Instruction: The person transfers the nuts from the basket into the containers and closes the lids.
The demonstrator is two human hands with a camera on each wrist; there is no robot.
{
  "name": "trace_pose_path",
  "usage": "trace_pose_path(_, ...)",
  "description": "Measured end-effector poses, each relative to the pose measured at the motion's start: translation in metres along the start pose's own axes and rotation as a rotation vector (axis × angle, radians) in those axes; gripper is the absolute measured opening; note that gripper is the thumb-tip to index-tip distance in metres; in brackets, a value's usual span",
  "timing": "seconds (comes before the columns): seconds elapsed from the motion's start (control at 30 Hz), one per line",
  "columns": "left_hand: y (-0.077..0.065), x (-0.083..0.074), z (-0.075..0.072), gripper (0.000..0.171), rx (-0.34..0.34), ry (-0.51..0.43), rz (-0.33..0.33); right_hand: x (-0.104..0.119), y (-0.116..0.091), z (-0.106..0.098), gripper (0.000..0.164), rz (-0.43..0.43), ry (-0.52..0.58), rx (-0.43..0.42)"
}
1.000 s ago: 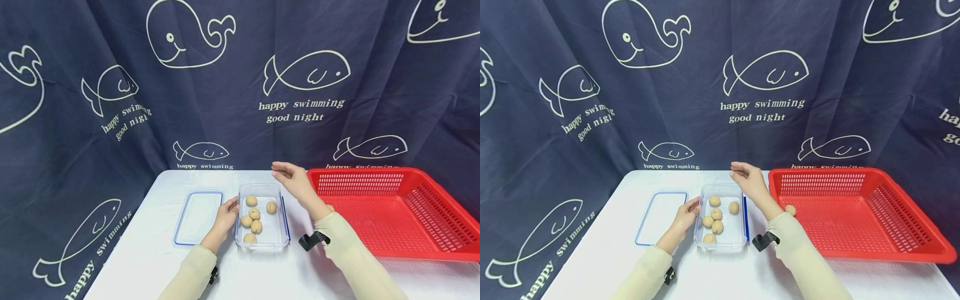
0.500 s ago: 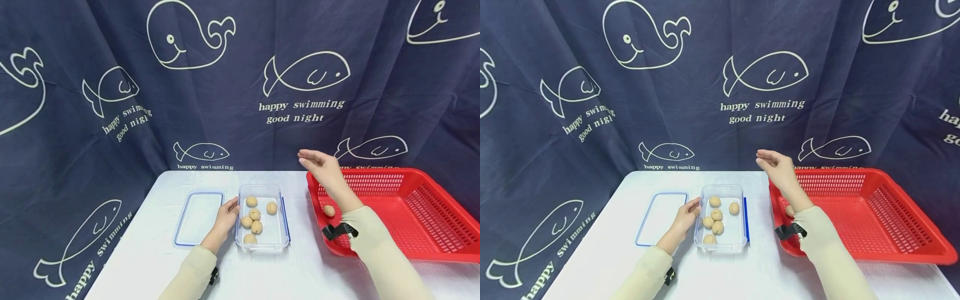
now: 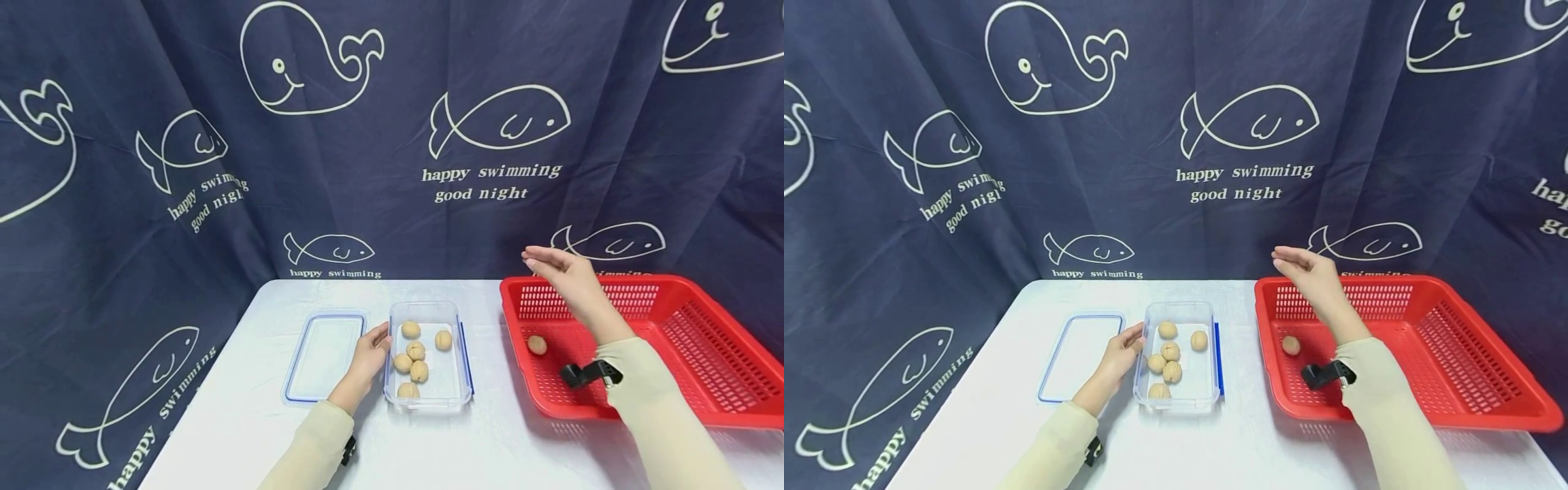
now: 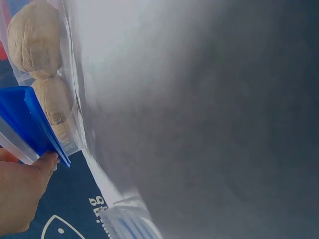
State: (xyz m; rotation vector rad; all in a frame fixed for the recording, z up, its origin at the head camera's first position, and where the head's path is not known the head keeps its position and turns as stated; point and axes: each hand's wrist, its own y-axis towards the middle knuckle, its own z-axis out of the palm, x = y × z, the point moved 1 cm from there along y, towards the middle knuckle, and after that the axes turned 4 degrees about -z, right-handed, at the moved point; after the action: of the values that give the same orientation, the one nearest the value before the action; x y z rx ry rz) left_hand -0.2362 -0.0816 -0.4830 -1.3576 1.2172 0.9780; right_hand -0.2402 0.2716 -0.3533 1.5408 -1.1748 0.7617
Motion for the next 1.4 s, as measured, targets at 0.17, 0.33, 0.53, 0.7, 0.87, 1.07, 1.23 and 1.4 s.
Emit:
trace_pose_path(0.17,-0.002,-0.002,0.001,0.043,0.001,-0.007,-0.004,-0.019,0.001,-0.01,0.04,-0.004,0.006,0.049)
trace_pose_path(0.33,-0.004,-0.003,0.0,0.043,0.003,-0.004,0.001,-0.034,0.002,-0.018,0.04,-0.037,0.012,0.088)
trace_pose_path(0.53,-0.001,-0.001,-0.001,0.043,0.001,0.007,-0.006,-0.049,0.002,-0.029,0.043,-0.022,-0.006,0.158)
trace_pose_path(0.7,-0.001,0.0,-0.001,0.043,0.001,0.008,-0.007,-0.062,0.004,-0.037,0.048,0.043,0.0,0.247)
trace_pose_path(0.87,-0.002,0.0,-0.001,0.043,0.0,0.013,-0.002,-0.072,0.003,-0.044,0.052,0.096,0.016,0.343)
trace_pose_path(1.07,-0.003,-0.001,-0.001,0.043,-0.002,0.005,-0.008,-0.085,0.0,-0.046,0.053,0.187,0.077,0.435)
trace_pose_path(1.23,-0.003,-0.001,-0.002,0.043,-0.005,0.012,-0.004,-0.095,-0.001,-0.047,0.052,0.222,0.028,0.5)
trace_pose_path(1.4,-0.002,0.0,-0.002,0.043,0.0,0.013,-0.002,-0.106,-0.003,-0.047,0.05,0.226,0.031,0.6)
